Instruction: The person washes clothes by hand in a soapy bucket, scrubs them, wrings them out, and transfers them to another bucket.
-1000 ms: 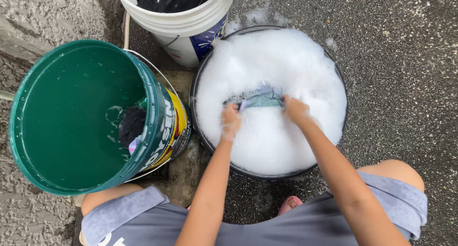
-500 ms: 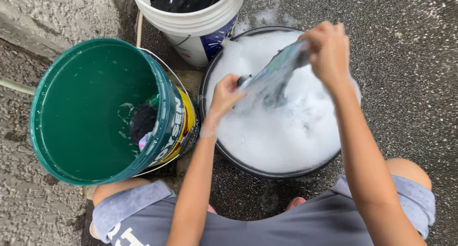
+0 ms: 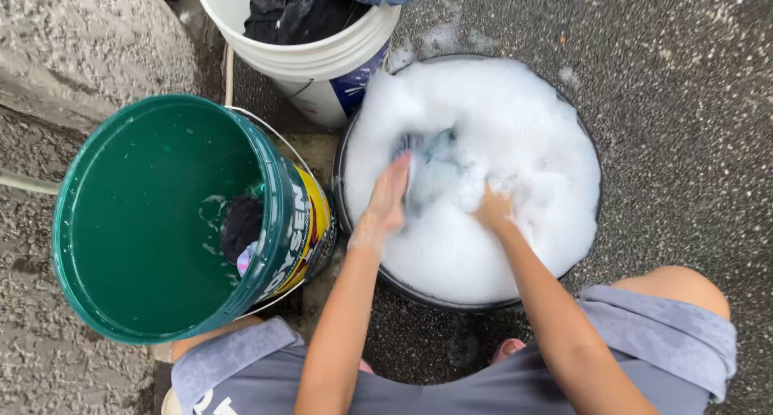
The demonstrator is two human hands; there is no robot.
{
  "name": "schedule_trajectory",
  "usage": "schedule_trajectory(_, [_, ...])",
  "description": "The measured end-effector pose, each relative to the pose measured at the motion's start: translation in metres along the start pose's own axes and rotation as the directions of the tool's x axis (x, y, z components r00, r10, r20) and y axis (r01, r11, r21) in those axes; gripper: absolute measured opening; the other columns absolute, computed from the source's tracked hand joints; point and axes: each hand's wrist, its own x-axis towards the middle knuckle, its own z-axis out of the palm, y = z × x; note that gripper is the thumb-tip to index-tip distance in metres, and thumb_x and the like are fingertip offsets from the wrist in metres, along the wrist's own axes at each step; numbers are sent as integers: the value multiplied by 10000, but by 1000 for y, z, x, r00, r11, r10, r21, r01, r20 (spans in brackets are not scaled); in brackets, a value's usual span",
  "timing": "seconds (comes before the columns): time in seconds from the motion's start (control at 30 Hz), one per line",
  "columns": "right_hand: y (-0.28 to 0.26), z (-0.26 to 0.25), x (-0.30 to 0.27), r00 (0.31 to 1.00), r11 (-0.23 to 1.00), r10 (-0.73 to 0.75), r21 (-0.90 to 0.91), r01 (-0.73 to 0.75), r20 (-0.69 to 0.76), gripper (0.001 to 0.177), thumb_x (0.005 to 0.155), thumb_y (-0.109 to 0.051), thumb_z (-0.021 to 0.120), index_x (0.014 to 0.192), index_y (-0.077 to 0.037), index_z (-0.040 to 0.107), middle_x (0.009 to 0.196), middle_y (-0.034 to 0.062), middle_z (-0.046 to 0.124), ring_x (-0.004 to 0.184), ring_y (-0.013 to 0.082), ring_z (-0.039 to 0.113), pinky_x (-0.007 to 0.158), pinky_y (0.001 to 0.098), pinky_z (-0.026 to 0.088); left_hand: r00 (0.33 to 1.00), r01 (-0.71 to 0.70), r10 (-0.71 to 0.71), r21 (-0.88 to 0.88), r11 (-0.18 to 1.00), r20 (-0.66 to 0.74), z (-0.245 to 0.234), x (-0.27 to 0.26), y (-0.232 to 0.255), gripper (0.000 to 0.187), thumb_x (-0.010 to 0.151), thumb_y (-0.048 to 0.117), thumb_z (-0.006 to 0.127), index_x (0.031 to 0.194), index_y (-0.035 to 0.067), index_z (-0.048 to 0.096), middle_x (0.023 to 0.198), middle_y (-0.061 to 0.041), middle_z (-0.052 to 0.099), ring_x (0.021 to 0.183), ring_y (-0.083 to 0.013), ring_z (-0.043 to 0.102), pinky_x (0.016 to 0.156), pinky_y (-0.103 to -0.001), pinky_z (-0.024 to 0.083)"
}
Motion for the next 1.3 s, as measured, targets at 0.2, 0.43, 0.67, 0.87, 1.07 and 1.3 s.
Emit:
schedule_trajectory(0.2, [38, -20, 21, 954, 880, -204, 385, 278, -220, 471, 772, -304, 810, 1215, -171, 722, 1460, 174, 618, 1396, 300, 546, 1231, 456, 428, 871, -328, 422, -342, 881, 251, 107, -17, 114, 588, 1129, 509, 435, 1338, -20, 584, 1245, -113, 658, 1145, -232, 621, 1052, -394, 486])
schedule_trajectory(0.43, [-42, -53, 1, 911, 774, 248, 633, 19, -331, 289, 814, -244, 778, 1042, -91, 686, 1125, 140, 644, 1079, 243, 582, 983, 414, 479, 945, -296, 252, -214, 931, -210, 108, 33, 34, 652, 1043, 552, 401, 1472, 65, 459, 1445, -97, 496, 1291, -222, 481, 1075, -369, 414])
schedule_trajectory(0.67, [-219, -160, -27, 790, 676, 227, 676, 293, -570, 198, 855, -184, 747, 868, -11, 651, 791, 107, 669, 762, 187, 618, 734, 372, 530, 978, -195, 204, 179, 964, -36, 51, 38, -34, 560, 944, 213, 674, 1440, 169, 417, 1471, -3, 478, 1367, -148, 458, 1130, -288, 400])
schedule_trajectory(0.87, [-164, -207, 26, 835, 666, 70, 649, 369, -546, 315, 916, -211, 740, 1145, -65, 581, 968, 95, 678, 912, 190, 651, 828, 342, 546, 923, -366, 333, -175, 914, -193, 6, 80, -3, 390, 1127, 392, 612, 1213, 13, 582, 1019, -87, 599, 868, -224, 622, 751, -392, 542])
schedule_trajectory(1.07, [-36, -149, 64, 975, 983, 88, 177, -51, -204, 662, 718, -228, 907, 1302, -139, 607, 1186, 256, 619, 1109, 392, 587, 982, 450, 490, 903, -242, 316, 265, 933, -290, -68, 78, -79, 479, 1029, 279, 602, 1421, 22, 504, 1357, -106, 603, 1186, -234, 603, 1010, -394, 508])
schedule_trajectory(1.3, [-10, -53, 25, 978, 965, -201, 184, 188, 55, 1109, 602, -334, 961, 1545, -143, 409, 1411, 340, 462, 1250, 512, 415, 1042, 531, 316, 992, 54, -10, -362, 931, 124, -1, 96, -37, 459, 1150, 422, 512, 1405, 41, 498, 1383, -126, 589, 1273, -278, 567, 1130, -463, 444])
